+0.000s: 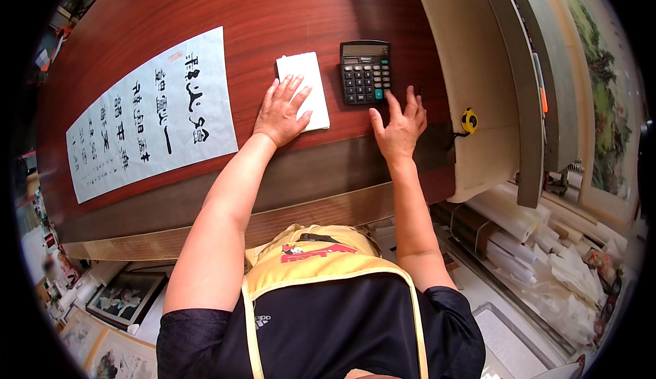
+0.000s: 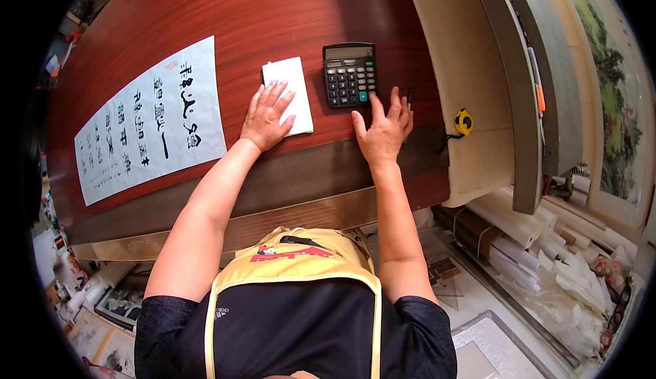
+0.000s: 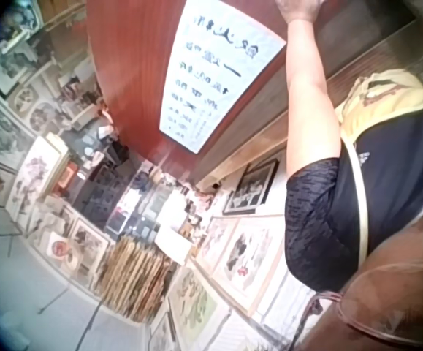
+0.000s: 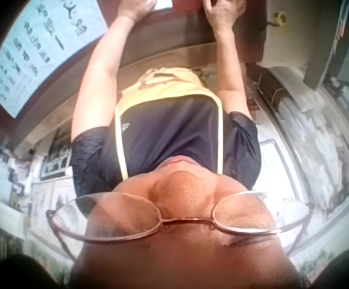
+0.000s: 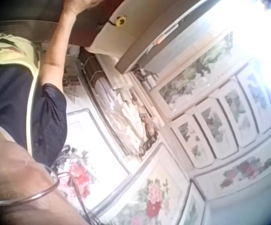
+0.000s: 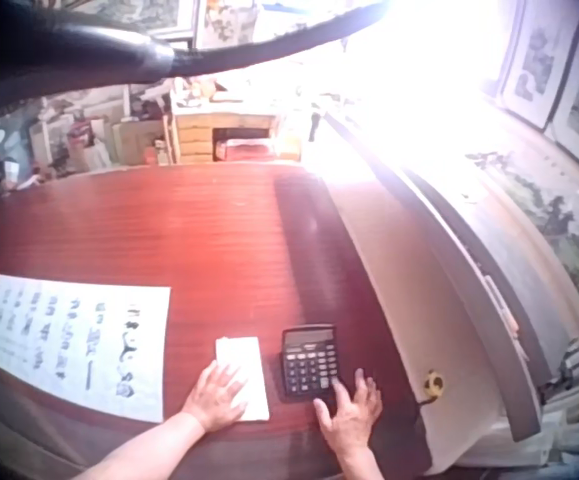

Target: The person measures a piece of white fabric on a wooden table using a tape measure and records the dimensions on a notepad with a pen. They then use a calculator to perform calculations before cutting the fabric into two pieces with scissors.

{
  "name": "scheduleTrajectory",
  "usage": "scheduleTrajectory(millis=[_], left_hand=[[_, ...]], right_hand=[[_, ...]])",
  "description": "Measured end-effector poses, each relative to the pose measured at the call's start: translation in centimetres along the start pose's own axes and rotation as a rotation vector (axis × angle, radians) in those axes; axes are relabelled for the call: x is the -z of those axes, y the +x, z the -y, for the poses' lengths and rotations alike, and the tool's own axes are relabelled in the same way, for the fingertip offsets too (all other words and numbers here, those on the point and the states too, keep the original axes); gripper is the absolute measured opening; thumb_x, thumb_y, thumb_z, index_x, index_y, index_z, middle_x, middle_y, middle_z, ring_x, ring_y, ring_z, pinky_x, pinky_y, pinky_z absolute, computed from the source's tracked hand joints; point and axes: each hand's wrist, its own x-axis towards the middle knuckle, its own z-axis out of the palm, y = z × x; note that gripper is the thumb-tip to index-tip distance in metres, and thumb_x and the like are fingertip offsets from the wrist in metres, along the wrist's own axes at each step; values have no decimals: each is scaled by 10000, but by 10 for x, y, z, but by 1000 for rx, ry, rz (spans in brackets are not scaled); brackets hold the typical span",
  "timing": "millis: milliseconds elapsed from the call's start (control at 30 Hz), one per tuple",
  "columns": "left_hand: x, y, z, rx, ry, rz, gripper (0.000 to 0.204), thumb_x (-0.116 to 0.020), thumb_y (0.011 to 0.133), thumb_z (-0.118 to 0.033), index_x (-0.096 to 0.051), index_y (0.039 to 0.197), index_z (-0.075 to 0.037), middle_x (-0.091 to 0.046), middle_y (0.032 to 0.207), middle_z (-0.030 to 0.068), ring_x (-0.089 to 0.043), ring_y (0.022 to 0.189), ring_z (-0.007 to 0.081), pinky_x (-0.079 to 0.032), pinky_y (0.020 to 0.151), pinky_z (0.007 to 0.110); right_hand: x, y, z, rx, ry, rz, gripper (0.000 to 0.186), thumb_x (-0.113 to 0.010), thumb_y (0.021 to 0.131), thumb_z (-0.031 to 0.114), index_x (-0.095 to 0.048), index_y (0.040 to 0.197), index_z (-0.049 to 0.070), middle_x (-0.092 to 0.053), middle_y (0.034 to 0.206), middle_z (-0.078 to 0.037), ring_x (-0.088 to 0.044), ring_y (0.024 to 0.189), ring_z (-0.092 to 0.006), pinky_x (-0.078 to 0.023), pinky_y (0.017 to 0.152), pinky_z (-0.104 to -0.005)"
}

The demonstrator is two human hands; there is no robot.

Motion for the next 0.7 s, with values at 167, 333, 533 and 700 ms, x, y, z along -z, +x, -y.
scheduleTrajectory(millis=[167, 333, 533, 700], left_hand=[[3, 0, -1, -13, -28, -12, 559, -603, 914, -375, -470, 1430, -206, -375, 1553, 61, -288, 1471, 260, -202, 1218, 465], [2, 0, -1, -13, -27, -13, 560, -597, 917, -380, -467, 1433, -206, -372, 1554, 62, -285, 1473, 260, -202, 1218, 466], [-1, 0, 1, -5, 12, 10, 572, -573, 929, -431, -449, 1449, -228, -353, 1569, 39, -261, 1485, 235, -176, 1225, 456], [0, -1, 1, -8, 12, 2, 568, -573, 928, -430, -453, 1444, -227, -360, 1565, 40, -266, 1483, 235, -175, 1226, 454]], right_hand=[[3, 2, -1, -51, 40, 55, 665, -710, 841, 501, -545, 1395, 172, -465, 1453, -184, -447, 1307, -392, -329, 1097, -549], [-3, 2, 0, -75, 236, 60, 804, -735, 826, 479, -415, 1480, 137, -530, 1360, -200, -554, 1166, -393, -437, 1004, -500], [-4, 14, 7, -85, 250, 102, 816, -751, 804, 500, -414, 1476, 182, -538, 1310, -192, -550, 1163, -393, -455, 969, -506], [-6, 28, 12, -93, 177, 146, 787, -750, 782, 561, -459, 1440, 242, -499, 1349, -195, -542, 1162, -402, -453, 964, -514]])
